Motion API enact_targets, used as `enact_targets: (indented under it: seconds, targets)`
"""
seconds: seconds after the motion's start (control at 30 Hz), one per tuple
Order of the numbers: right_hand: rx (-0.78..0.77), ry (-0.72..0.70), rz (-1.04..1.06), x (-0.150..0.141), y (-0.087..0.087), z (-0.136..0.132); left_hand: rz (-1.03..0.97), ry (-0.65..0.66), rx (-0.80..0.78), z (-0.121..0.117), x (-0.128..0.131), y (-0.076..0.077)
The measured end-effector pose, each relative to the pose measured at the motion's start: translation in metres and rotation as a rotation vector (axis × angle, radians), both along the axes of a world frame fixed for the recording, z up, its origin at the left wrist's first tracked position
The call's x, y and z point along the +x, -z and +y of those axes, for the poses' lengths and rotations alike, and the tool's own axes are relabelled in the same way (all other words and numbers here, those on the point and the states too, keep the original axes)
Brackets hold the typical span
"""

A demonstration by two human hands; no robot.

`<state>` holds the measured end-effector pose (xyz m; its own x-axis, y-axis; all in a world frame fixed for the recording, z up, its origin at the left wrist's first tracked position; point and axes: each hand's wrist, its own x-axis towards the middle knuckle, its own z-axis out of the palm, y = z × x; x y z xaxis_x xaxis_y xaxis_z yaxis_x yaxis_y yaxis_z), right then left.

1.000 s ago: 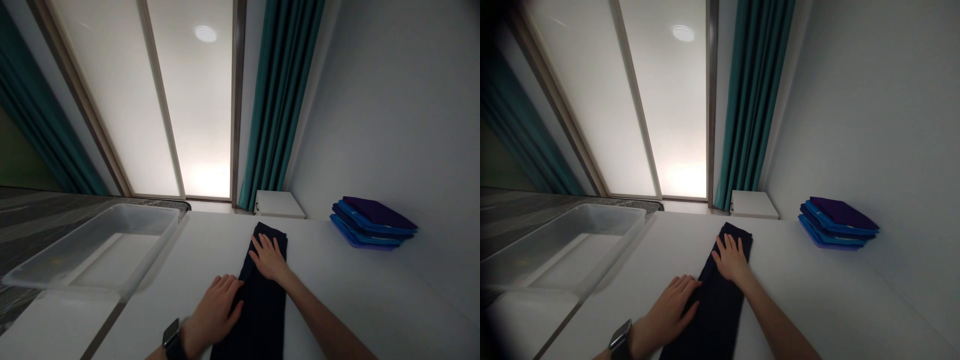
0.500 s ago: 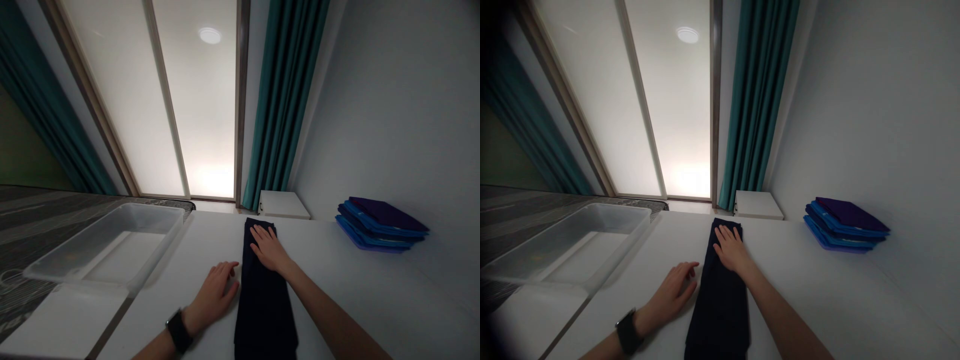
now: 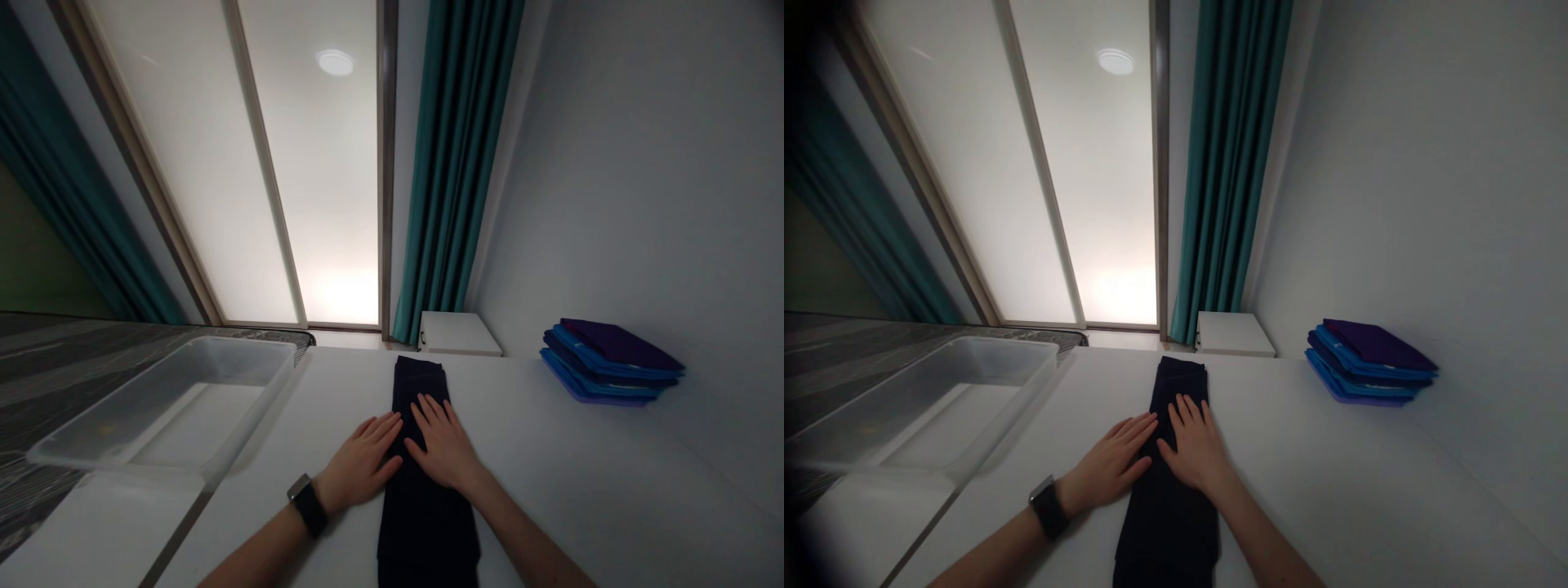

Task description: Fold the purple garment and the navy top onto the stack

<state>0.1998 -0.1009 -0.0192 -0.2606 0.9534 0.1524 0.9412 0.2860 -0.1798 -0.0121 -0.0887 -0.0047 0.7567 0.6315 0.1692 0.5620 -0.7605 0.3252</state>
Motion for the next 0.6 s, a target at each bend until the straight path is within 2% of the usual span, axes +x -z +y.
enact_targets:
  seconds: [0.17,0.33,0.4,0.6]
  targets:
    - [0.032,-0.002,0.06,0.003,0.0,-0.001,-0.103,-0.038,-0.025,-0.002,-0.002,-0.001]
    - [0.119,-0.019,0.232,0.018,0.002,-0.003,-0.43,-0.267,-0.184,0.003,-0.008,-0.004]
    - [0.147,-0.024,0.276,0.024,0.002,-0.005,-0.473,-0.316,-0.214,0.005,-0.009,-0.006]
    - [0.201,-0.118,0.302,0.019,-0.011,-0.013,-0.388,-0.218,-0.2,0.001,-0.005,-0.008]
